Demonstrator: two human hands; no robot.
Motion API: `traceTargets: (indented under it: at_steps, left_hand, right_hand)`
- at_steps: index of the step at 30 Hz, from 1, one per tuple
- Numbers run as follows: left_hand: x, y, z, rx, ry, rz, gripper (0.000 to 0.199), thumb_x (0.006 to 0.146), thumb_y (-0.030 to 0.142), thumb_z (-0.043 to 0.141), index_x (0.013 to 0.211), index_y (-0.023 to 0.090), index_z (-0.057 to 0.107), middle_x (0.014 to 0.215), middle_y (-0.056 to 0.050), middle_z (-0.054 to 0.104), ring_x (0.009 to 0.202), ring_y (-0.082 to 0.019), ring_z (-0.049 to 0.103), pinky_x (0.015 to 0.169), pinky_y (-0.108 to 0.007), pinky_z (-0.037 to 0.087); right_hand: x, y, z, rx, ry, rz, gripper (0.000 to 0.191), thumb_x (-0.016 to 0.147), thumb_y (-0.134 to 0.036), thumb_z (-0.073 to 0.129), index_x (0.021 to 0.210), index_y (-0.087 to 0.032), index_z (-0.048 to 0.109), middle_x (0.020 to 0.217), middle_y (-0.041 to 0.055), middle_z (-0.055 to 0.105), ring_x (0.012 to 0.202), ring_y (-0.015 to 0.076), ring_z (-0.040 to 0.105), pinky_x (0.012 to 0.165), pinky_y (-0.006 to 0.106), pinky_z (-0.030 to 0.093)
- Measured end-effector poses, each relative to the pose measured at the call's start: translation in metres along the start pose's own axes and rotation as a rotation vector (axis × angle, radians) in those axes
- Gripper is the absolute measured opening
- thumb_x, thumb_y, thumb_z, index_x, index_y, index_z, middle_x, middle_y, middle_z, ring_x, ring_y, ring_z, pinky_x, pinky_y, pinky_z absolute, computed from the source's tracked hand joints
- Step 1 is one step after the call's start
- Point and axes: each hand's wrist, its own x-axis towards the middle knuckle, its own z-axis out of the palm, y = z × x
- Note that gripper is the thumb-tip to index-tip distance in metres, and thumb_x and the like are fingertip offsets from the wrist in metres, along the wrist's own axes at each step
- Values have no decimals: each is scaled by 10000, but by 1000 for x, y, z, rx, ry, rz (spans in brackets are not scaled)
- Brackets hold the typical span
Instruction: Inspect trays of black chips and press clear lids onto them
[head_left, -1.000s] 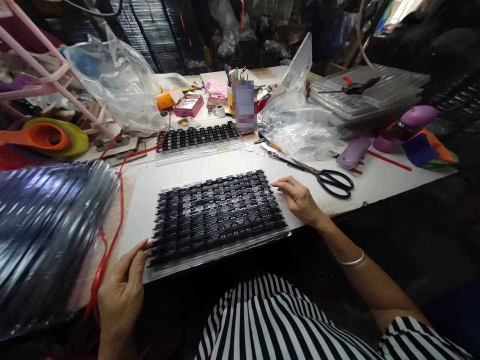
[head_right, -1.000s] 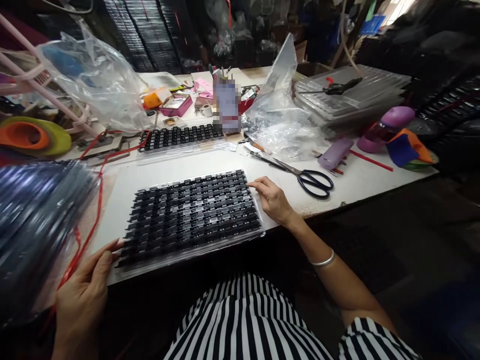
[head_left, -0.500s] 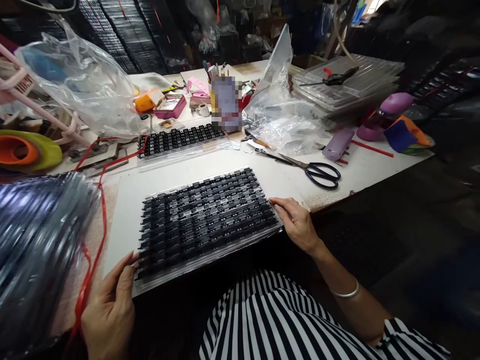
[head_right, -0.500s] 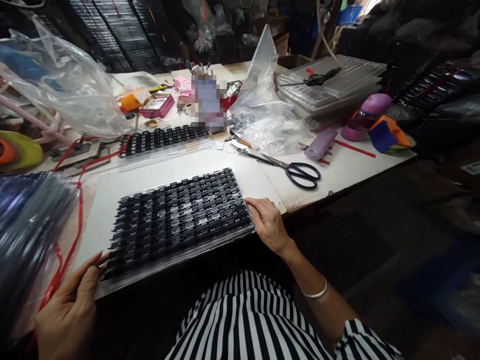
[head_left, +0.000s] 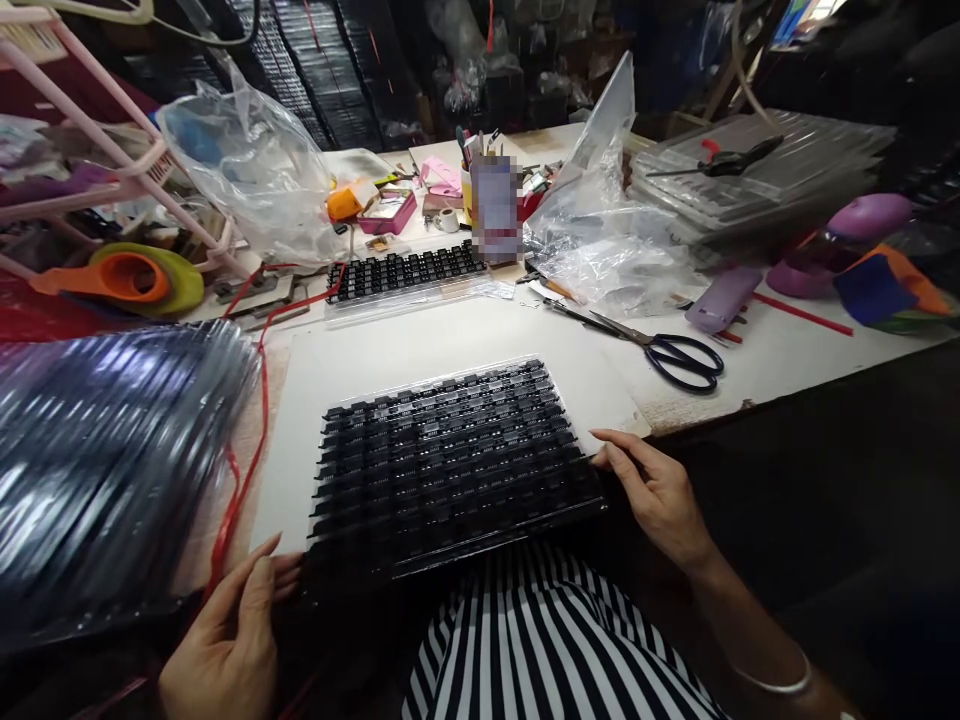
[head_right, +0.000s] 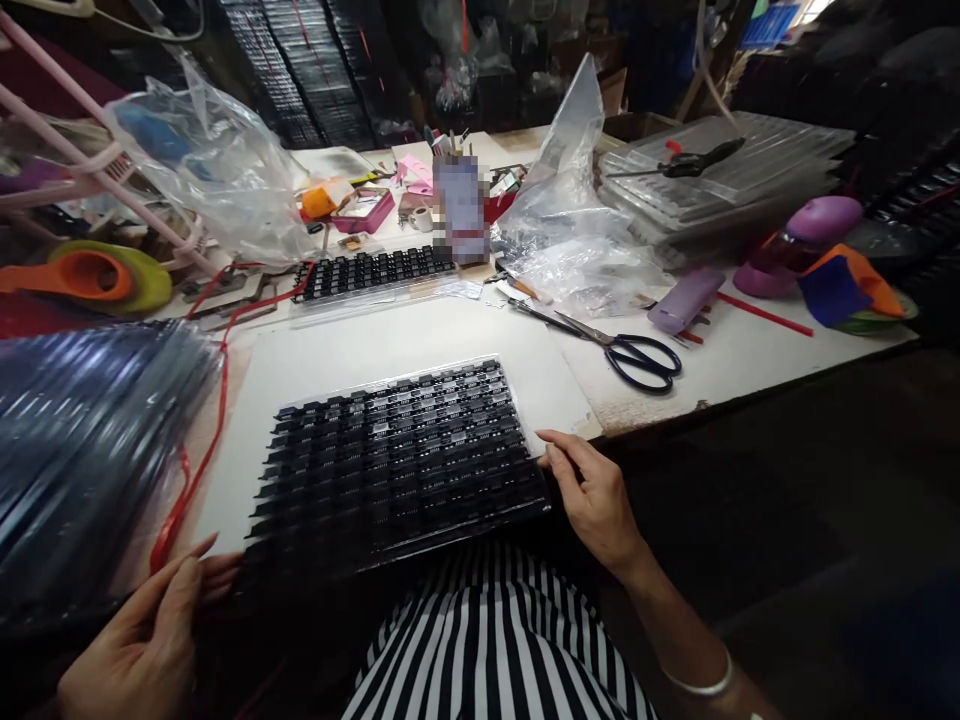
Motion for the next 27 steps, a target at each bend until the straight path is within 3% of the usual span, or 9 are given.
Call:
traceTargets:
  at_steps: [3,5,7,11,14,17,20,23,27]
  left_hand:
    - [1,-1,-10,10,-98,-201,471,762,511,628,1178,289,627,838,-15,708,791,-203,669,857,-296,524]
    - [3,1,-11,-192,-249,-292,562,740,487,661,1256,283,566,888,-29,719,813,-210,679,766,-259,555]
    - [5,8,-10,-408,-317,-323,643,695,434,718,1289,264,537,901,-37,725,807,-214,684,712,-251,570]
    - [15,36,1,-708,-274,-491,481,751,244,647,1228,200,597,813,-36,732,681,-184,680,601,-231,574]
    - [23,58,13,-871,-224,-669,394,867,136,445,1229,168,598,904,-63,743,775,-185,701,677,-245,581]
    - [29,66,26,-906,-211,-651,368,895,124,426,1222,130,594,921,-75,743,847,-199,702,774,-301,578]
    - [34,62,33,-905,-241,-561,315,871,142,518,1164,135,633,958,-75,738,882,-211,698,824,-322,566]
    - [39,56,37,-997,-312,-581,265,901,144,472,1052,123,689,924,-76,744,874,-202,700,843,-308,555]
    - [46,52,42,-1199,-398,-606,397,959,156,319,985,142,715,852,-50,750,823,-164,707,851,-285,541]
  right_hand:
    - [-10,2,-5,15,-101,163,365,929,-386,471,1226,-212,593,758,19,629,645,155,588,650,304,499]
    - [-12,1,-4,148,-178,267,447,922,-416,478,1321,-219,519,789,15,641,633,142,584,641,293,506]
    - [-9,-4,-1,376,-188,383,506,901,-433,518,1366,-240,467,800,-2,642,609,125,577,593,266,511]
    - [14,-25,5,871,-108,618,521,816,-384,653,1303,-235,538,669,-49,626,461,88,519,421,202,462]
    - [36,-41,14,1106,-123,737,369,797,-346,675,1128,-185,672,766,9,715,632,144,652,603,249,561]
    - [52,-50,26,1185,-125,758,261,789,-377,683,987,-213,729,844,24,749,879,219,693,835,328,558]
    - [60,-50,35,1186,-105,729,192,760,-373,716,900,-245,742,853,1,757,995,223,672,935,327,517]
    - [65,-45,44,1176,8,722,84,718,-265,762,799,-277,743,793,-53,756,920,176,699,944,271,513]
    - [70,-35,58,1256,110,737,69,773,-217,704,796,-271,740,769,-74,753,742,149,722,881,277,559]
